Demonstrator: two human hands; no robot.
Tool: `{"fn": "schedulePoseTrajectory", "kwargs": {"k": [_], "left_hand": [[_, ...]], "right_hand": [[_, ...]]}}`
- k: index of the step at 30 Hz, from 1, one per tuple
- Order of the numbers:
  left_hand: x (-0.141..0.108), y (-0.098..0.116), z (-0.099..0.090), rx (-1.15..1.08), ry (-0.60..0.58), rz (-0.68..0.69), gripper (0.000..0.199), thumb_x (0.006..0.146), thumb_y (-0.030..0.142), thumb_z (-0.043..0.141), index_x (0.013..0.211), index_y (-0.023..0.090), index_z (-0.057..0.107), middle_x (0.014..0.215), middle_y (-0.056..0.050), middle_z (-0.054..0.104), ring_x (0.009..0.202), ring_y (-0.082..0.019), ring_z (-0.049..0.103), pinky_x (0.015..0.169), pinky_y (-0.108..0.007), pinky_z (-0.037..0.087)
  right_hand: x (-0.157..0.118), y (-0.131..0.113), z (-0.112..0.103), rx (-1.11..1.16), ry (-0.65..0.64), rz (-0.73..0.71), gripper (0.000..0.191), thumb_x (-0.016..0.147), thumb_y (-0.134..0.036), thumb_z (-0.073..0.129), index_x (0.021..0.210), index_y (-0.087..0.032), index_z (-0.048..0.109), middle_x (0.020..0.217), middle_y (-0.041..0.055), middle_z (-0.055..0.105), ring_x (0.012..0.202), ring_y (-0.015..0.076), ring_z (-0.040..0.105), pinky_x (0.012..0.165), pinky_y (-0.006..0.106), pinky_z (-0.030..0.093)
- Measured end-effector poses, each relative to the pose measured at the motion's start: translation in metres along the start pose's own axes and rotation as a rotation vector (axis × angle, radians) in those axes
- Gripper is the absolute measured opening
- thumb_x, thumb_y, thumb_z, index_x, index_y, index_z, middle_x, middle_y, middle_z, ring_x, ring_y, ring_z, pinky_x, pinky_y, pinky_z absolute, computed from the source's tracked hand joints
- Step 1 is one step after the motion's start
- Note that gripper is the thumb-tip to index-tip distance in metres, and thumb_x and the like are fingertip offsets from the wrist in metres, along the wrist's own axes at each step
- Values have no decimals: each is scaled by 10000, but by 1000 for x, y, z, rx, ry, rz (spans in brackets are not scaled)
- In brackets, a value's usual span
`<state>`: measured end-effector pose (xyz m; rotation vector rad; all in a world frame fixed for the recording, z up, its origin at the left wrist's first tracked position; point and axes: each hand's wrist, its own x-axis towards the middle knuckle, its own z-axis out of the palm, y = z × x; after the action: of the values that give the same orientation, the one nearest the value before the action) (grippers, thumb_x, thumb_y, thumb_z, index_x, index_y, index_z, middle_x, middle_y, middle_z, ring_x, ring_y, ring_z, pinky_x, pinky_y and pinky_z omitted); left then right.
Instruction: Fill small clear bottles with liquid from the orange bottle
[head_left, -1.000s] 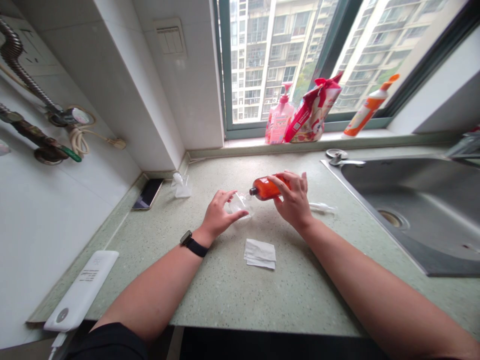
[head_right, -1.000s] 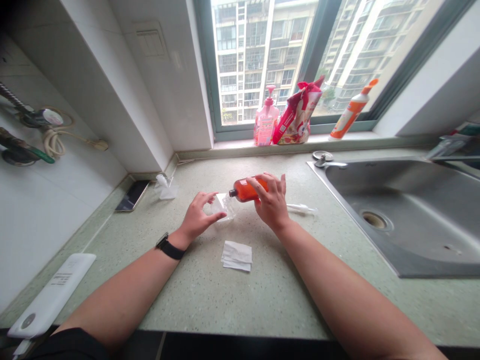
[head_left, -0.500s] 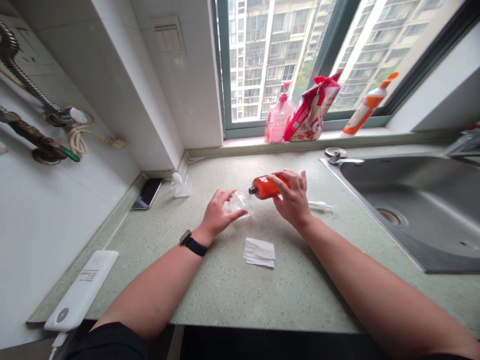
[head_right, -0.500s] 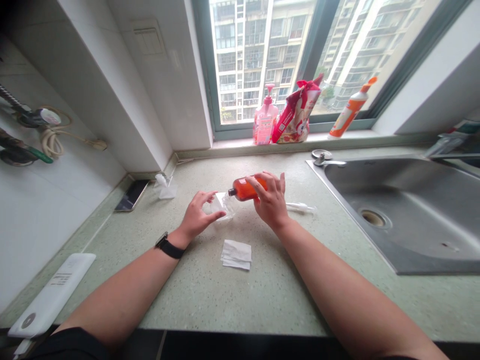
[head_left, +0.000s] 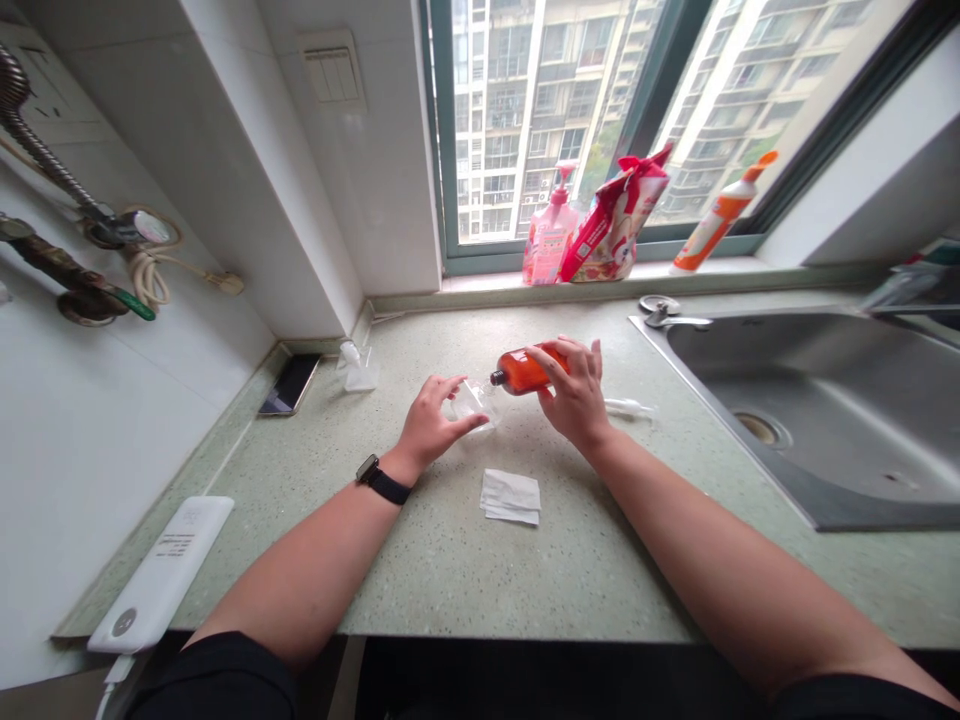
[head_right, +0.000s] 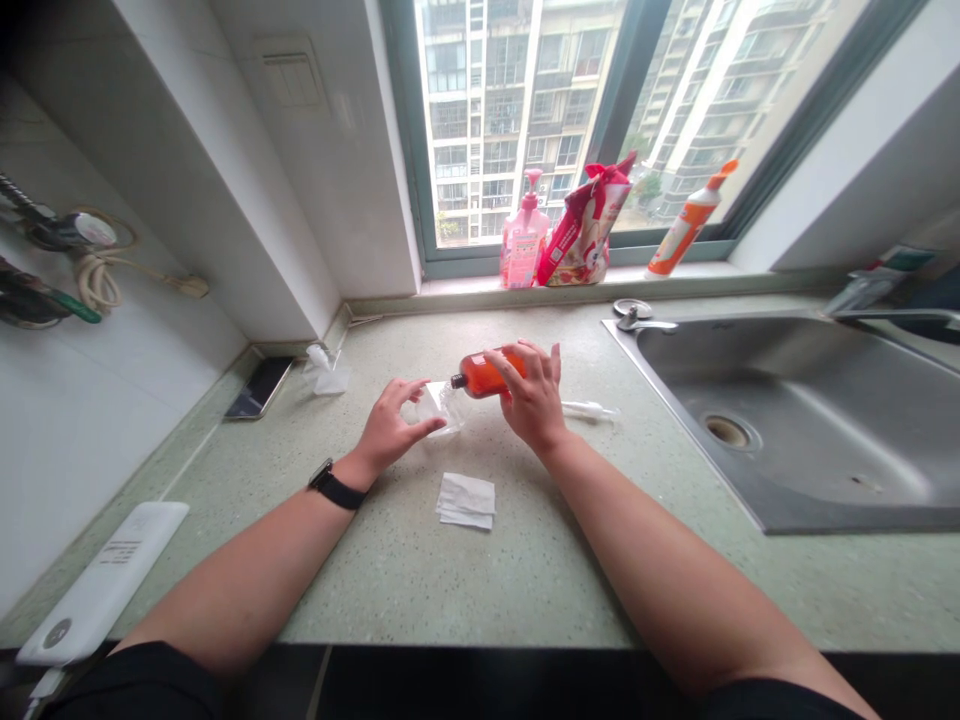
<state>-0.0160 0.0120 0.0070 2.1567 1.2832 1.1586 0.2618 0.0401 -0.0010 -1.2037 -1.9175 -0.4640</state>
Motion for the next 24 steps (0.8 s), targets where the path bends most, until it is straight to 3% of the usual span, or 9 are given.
{"fn": "schedulePoseTrajectory", "kwargs": {"k": [24], "left_hand": [[0,0,-1,9,-9,-8,711,844,611,878,1403,218,682,1163,-87,672,1047,-249,690,1007,-439,584]], "right_hand": [[1,-1,-2,-11,-4,-3,861,849,-33,646,1574,-454,450,1427,64,583,1442,351,519,1315,759,212]]}}
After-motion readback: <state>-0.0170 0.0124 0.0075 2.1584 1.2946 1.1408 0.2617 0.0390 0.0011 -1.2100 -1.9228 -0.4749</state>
